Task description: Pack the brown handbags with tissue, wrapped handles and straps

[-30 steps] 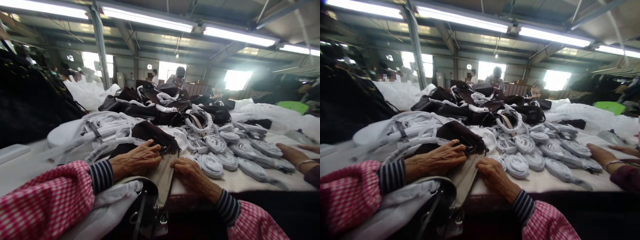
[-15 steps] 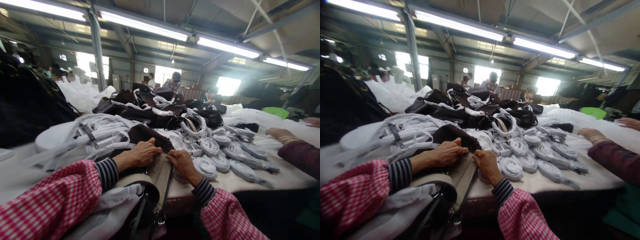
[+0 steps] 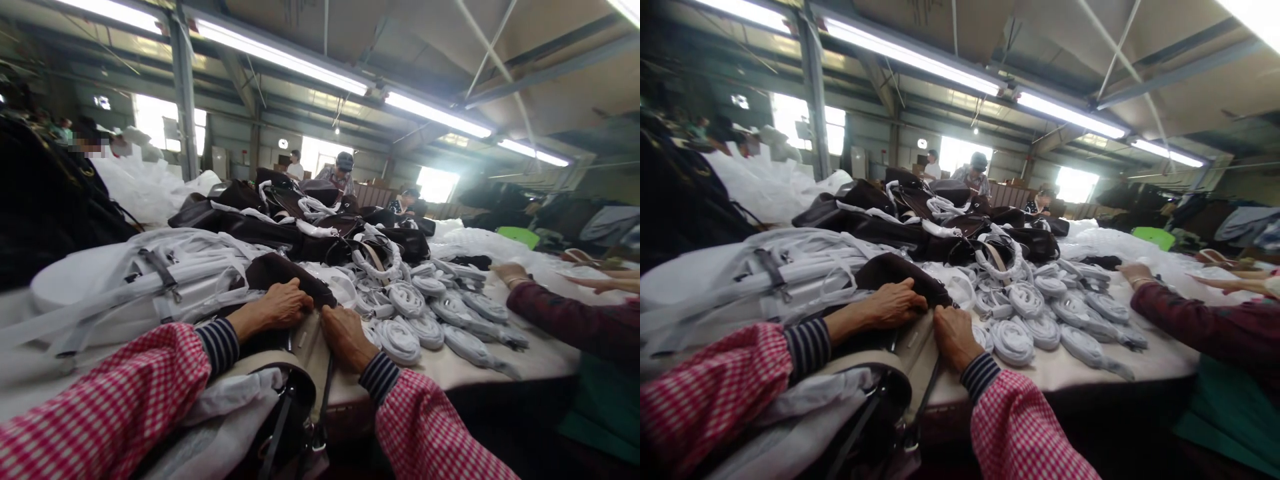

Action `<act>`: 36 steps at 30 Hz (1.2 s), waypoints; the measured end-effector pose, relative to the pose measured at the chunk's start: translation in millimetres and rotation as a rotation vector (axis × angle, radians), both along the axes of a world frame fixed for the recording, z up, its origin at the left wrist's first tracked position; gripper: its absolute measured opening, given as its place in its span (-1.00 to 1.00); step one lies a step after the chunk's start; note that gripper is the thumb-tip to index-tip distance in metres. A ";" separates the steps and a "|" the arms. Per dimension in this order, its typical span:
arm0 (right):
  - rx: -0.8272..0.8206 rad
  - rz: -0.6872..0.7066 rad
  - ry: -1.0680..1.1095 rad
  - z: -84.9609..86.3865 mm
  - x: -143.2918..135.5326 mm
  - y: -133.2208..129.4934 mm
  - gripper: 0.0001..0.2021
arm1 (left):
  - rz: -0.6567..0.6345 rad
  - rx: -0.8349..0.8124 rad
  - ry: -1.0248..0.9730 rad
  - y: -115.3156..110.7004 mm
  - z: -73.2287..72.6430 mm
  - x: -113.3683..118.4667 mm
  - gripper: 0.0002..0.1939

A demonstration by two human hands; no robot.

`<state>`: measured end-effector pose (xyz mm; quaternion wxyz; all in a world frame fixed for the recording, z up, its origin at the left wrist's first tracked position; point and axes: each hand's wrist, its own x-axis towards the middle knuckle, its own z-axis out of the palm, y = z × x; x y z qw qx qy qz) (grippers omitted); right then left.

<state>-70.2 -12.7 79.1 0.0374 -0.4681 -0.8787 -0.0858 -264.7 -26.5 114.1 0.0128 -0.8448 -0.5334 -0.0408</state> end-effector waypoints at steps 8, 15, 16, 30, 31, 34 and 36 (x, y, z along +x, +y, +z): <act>-0.014 -0.065 0.090 -3.4 -6.8 10.1 -0.81 | 0.028 0.041 -0.081 -2.4 -14.3 5.3 -0.59; -0.088 -0.010 0.323 2.4 3.6 28.9 -0.81 | 0.049 0.045 -0.123 5.0 -3.6 -2.8 -0.69; -0.102 0.012 0.344 3.8 5.5 25.2 -0.83 | 0.054 0.030 -0.127 5.0 -2.0 -2.9 -0.67; -0.739 0.245 0.917 -14.4 30.0 -38.2 -0.90 | -0.266 0.065 -0.091 -12.0 -16.3 4.1 -0.70; -0.757 0.251 0.934 -15.0 30.3 -37.5 -0.90 | -0.319 0.078 -0.076 -12.5 -17.5 3.6 -0.72; -0.812 0.208 0.987 -15.6 34.0 -36.5 -0.89 | -0.351 0.107 -0.038 -13.6 -17.7 2.2 -0.82; -0.803 0.152 1.043 -15.0 37.8 -35.4 -0.85 | -0.336 0.142 -0.020 -14.8 -15.6 1.3 -0.85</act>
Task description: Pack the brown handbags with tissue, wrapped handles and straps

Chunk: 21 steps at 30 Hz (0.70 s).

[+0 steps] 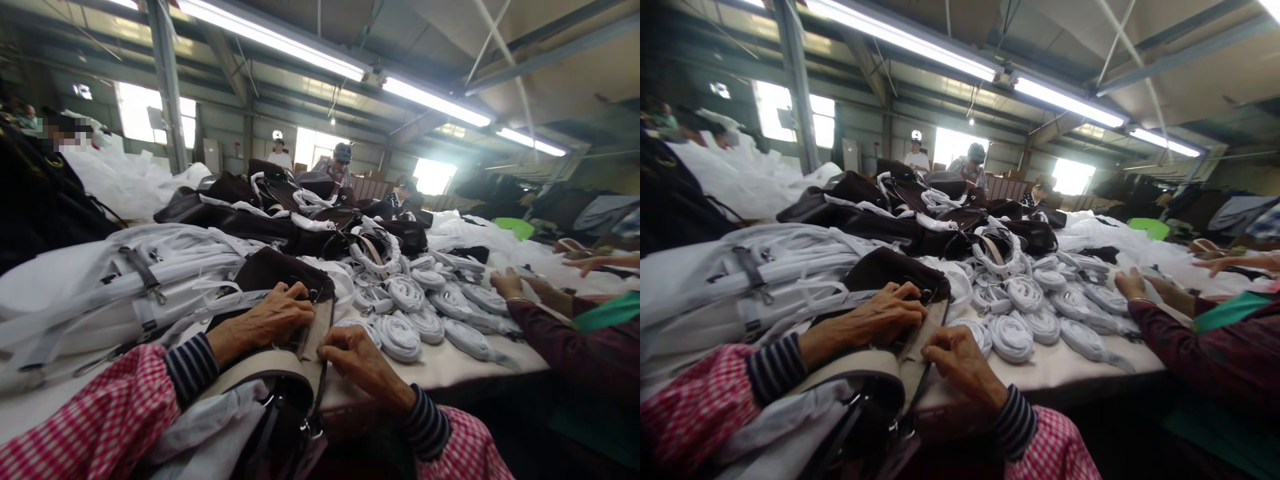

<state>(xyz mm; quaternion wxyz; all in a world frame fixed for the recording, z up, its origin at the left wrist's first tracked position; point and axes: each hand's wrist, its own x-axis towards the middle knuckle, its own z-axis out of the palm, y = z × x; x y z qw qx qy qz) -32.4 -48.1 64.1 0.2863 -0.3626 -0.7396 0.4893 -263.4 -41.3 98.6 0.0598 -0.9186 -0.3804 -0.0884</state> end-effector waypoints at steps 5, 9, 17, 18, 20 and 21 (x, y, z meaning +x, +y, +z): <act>0.042 -0.155 0.029 8.9 5.9 6.4 -0.79 | 0.067 -0.048 -0.124 -1.4 4.3 -5.7 -0.79; 0.329 -0.206 -0.217 21.1 10.1 8.5 -0.86 | 0.102 -0.071 -0.168 0.8 4.3 -10.6 -0.77; 0.515 -0.184 -0.420 29.6 10.9 -3.8 -0.86 | 0.066 -0.095 -0.214 2.0 -0.6 -12.1 -0.77; 0.514 -0.172 -0.416 29.2 11.5 -5.6 -0.87 | 0.072 -0.087 -0.198 1.7 -1.5 -11.1 -0.78; 0.521 -0.173 -0.395 27.4 17.0 -7.6 -0.90 | 0.094 -0.062 -0.178 1.0 -2.4 -8.5 -0.78; 0.519 -0.191 -0.376 26.1 22.5 -7.2 -0.90 | 0.107 -0.046 -0.172 0.4 -2.1 -7.5 -0.79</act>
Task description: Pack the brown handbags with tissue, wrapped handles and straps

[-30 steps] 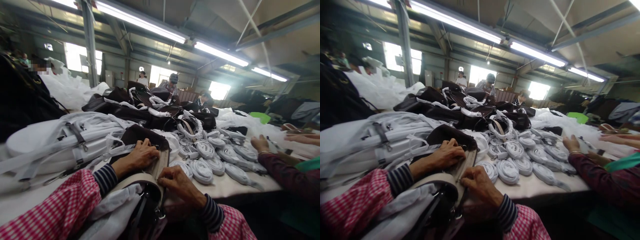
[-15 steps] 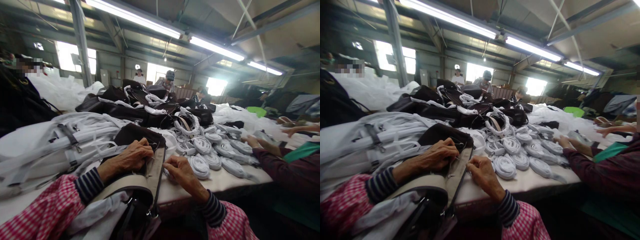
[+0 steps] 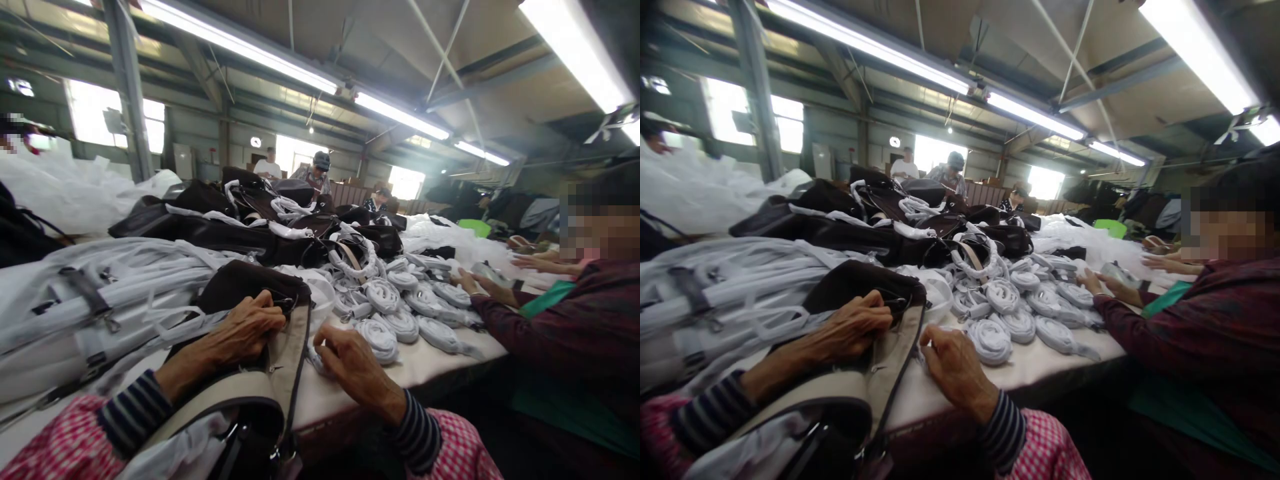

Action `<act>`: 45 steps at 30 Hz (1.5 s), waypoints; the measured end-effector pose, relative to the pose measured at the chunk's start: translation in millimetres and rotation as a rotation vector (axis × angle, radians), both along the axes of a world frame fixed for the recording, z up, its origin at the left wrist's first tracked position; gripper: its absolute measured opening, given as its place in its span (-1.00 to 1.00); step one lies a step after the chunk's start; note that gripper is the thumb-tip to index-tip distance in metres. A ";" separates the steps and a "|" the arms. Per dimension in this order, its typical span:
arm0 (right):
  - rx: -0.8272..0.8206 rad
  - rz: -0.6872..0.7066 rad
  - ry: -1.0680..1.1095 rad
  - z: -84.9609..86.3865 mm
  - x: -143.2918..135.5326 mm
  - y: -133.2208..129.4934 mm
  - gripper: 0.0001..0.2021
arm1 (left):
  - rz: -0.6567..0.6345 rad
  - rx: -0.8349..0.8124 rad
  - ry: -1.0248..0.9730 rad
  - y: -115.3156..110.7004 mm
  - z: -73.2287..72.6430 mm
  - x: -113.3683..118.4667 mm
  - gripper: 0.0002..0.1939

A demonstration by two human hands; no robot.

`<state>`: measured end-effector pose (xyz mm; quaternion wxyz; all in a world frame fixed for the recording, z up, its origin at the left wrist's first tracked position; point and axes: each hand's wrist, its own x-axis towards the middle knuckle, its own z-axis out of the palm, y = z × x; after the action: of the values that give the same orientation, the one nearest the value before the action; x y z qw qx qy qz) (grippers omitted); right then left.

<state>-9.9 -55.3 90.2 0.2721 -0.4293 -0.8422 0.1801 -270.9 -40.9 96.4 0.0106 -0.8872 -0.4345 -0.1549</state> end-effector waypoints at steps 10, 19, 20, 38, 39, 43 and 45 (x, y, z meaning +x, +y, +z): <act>-0.125 -0.142 0.406 -1.3 47.1 49.5 -0.79 | 0.199 0.387 -0.436 -10.8 25.0 -74.2 -0.94; 0.209 0.036 -0.235 13.1 -33.9 94.9 -0.63 | 0.169 0.308 -0.579 -14.6 27.0 -95.3 -0.95; 0.191 0.043 -0.310 9.6 -34.4 100.6 -0.67 | 0.165 0.308 -0.575 -13.4 25.7 -92.1 -0.94; 0.251 0.229 -0.584 -19.5 -35.4 120.2 -0.80 | 0.035 0.157 -0.370 -4.7 3.8 -39.7 -0.77; 0.251 0.242 -0.579 -18.3 -35.2 119.7 -0.82 | 0.035 0.150 -0.359 -4.6 3.7 -39.1 -0.77; 0.248 0.169 -0.477 -10.5 -28.0 115.0 -0.84 | 0.037 0.102 -0.333 -6.6 6.9 -37.8 -0.74; 0.249 0.064 -0.376 -3.0 -22.8 109.5 -0.84 | 0.039 0.084 -0.338 -6.8 8.2 -37.2 -0.74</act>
<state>-32.7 54.2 87.3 0.1555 -0.3913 -0.9070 0.0003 -308.2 -47.7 104.6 -0.0229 -0.8387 -0.4403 -0.3197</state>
